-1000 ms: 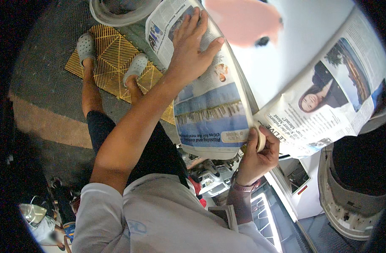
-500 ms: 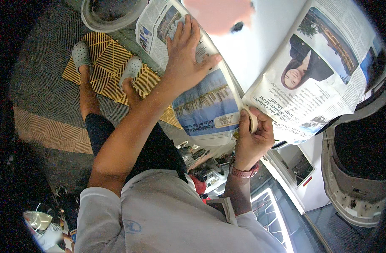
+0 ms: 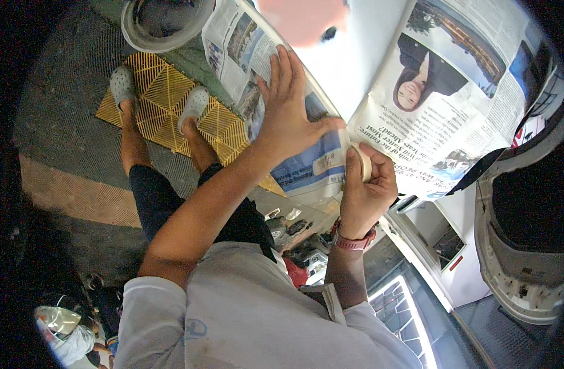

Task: The person tapes sheets of newspaper onto the front bumper of a white car using masking tape. They smooth the paper and apply tape to secure it in place.

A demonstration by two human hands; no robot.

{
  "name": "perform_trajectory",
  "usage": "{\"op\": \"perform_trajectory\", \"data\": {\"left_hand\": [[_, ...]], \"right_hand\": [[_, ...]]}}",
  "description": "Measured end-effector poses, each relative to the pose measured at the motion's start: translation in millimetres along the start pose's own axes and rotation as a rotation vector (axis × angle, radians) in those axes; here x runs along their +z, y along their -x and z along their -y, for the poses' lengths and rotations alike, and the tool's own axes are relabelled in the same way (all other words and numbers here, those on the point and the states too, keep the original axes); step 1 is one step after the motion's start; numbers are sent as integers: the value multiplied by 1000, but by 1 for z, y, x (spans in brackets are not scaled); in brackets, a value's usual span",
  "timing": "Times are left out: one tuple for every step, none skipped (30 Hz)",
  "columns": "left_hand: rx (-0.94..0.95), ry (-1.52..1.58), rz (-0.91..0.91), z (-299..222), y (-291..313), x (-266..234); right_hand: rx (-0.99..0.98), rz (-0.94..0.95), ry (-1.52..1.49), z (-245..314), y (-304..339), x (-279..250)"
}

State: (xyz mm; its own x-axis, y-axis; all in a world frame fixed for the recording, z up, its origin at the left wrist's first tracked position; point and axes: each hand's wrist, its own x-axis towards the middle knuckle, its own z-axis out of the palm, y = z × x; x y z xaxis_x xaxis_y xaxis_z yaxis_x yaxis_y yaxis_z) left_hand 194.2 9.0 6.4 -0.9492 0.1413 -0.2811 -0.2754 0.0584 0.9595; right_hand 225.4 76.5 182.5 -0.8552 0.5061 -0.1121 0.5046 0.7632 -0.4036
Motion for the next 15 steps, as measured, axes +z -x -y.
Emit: {"op": "perform_trajectory", "data": {"left_hand": [[-2,-4,-8,-2,2,2],[-3,-9,-15,-4,4,5],[-4,-13,-22,-6,6,7],[-8,-17,-16,-7,7,7],[-12,-21,-9,-8,7,7],[-14,-27,-2,-9,8,7],[-26,-13,24,-12,10,8],[-37,-1,51,-16,12,9],[-48,10,79,-20,14,10],[-40,42,77,-28,20,14],[-32,73,74,-40,27,21],[-23,103,73,-50,36,26],[-31,87,128,-58,44,28],[-18,74,131,-62,52,34],[-4,60,135,-66,62,40]], "right_hand": [[64,10,-24,2,0,-2],[129,19,-48,6,-1,-6],[194,29,-73,8,-1,-9],[210,14,-130,7,0,-13],[226,-1,-187,5,3,-18],[243,-16,-245,4,5,-23],[230,-28,-247,9,10,-31],[226,-54,-337,13,14,-40],[223,-82,-428,16,18,-51],[220,-117,-522,17,22,-60],[186,-178,-513,16,26,-68],[185,-203,-514,11,32,-74],[187,-233,-514,4,39,-81],[180,-256,-519,-4,45,-86],[180,-192,-451,-11,53,-91]]}}
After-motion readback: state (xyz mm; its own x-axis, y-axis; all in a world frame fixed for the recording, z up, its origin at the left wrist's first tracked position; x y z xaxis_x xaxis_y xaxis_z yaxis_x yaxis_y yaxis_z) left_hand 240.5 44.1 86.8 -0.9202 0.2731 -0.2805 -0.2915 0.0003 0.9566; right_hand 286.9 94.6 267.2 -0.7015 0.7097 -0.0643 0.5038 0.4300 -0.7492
